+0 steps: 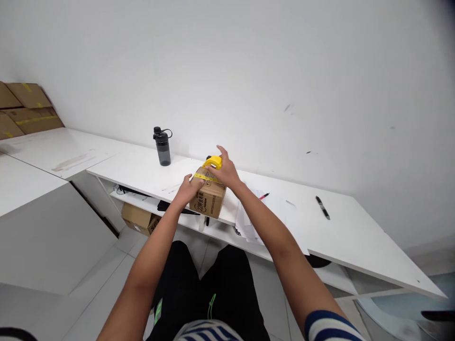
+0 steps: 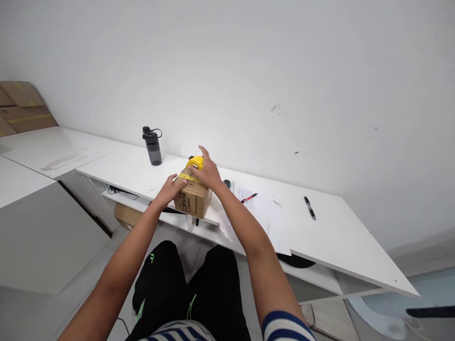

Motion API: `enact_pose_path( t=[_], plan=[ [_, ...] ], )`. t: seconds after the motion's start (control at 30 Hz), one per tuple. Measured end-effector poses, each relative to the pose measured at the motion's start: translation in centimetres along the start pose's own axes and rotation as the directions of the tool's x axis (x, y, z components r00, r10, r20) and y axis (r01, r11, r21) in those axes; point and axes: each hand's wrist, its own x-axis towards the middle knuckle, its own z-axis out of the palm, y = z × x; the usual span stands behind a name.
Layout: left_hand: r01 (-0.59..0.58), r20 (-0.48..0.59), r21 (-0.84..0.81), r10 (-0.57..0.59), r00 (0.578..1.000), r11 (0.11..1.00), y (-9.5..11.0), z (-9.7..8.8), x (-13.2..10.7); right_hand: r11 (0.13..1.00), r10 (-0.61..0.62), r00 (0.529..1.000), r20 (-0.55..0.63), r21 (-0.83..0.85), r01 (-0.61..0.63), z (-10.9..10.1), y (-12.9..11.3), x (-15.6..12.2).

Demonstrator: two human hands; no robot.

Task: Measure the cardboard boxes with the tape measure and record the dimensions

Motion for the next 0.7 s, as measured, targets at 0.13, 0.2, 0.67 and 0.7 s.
enact_pose_path(
  t=[0.13, 0.2, 0.67, 0.7],
  plan=[
    [0.103, -0.034, -0.092, -0.107, 0.994, 0.990, -0.6, -2.1, 0.1, 0.997, 0.065, 0.994, -0.090, 0.045, -0.061, -2.0, 1.1, -2.1],
    [0.137, -0.023, -0.146, -0.142, 0.990, 0.980, -0.7, -3.3, 0.5, 0.995, 0.072, 0.995, -0.075, 0.071, -0.067, -2.4, 1.5, -2.9],
    [0.123, -0.174, -0.155, -0.150, 0.973, 0.980, -0.4, -2.5, -0.5, 0.992, 0.120, 0.992, -0.036, 0.036, -0.119, -1.7, 4.1, -5.2],
    [0.083, -0.230, -0.132, -0.112, 0.967, 0.988, -0.5, -2.2, -0.3, 0.989, 0.145, 0.989, -0.017, 0.000, -0.145, -1.9, 4.3, -5.7]
  ],
)
